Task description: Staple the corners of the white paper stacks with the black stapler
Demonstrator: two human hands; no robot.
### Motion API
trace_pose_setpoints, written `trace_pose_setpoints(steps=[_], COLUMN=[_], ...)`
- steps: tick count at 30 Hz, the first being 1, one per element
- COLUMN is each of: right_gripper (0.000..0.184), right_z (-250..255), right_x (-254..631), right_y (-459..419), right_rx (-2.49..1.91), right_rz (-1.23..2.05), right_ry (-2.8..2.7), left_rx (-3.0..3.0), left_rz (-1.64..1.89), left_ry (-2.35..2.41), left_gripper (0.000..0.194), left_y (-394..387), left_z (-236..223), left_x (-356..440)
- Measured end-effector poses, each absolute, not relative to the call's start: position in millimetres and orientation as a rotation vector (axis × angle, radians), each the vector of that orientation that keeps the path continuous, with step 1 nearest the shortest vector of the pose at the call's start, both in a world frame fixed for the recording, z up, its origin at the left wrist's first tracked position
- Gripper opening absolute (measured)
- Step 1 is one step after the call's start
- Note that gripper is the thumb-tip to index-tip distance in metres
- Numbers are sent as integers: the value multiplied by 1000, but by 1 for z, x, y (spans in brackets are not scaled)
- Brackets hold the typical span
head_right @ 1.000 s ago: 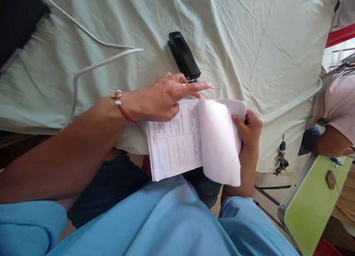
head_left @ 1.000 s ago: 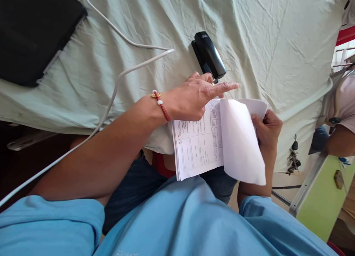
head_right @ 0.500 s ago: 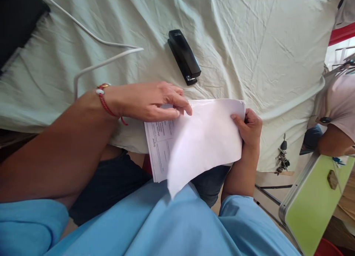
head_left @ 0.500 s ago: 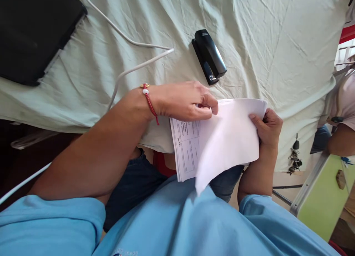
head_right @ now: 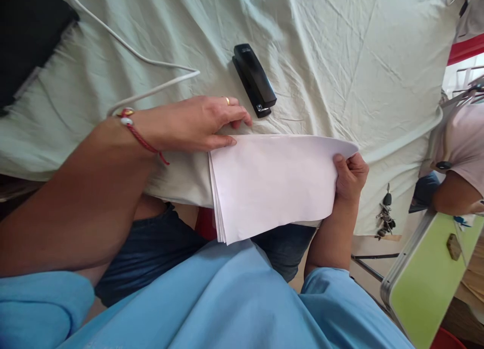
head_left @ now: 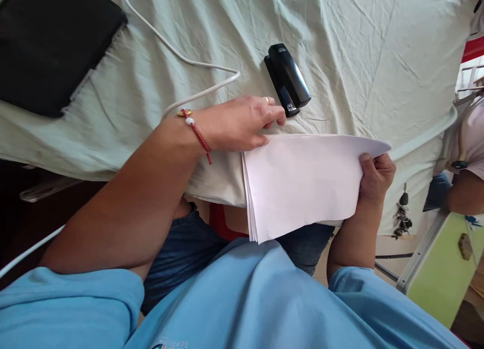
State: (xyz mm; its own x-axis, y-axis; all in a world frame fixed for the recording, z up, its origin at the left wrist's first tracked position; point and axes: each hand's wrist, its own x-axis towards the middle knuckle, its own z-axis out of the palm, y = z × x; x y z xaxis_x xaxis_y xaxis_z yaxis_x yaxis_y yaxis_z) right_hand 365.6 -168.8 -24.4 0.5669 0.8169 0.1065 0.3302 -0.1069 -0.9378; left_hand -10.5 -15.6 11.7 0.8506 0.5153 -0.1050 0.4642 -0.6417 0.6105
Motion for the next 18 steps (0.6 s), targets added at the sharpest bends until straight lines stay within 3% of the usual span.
trace_pose_setpoints(steps=[18], right_gripper=[40], right_z=[-24], right_x=[359], right_y=[-166], right_rx=[-1633], right_rz=[466], right_ry=[-895], left_rx=[2338], left_rz=[166], left_ry=[716], left_gripper=[27], left_y=[-10], left_z=[-3], left_x=[-18])
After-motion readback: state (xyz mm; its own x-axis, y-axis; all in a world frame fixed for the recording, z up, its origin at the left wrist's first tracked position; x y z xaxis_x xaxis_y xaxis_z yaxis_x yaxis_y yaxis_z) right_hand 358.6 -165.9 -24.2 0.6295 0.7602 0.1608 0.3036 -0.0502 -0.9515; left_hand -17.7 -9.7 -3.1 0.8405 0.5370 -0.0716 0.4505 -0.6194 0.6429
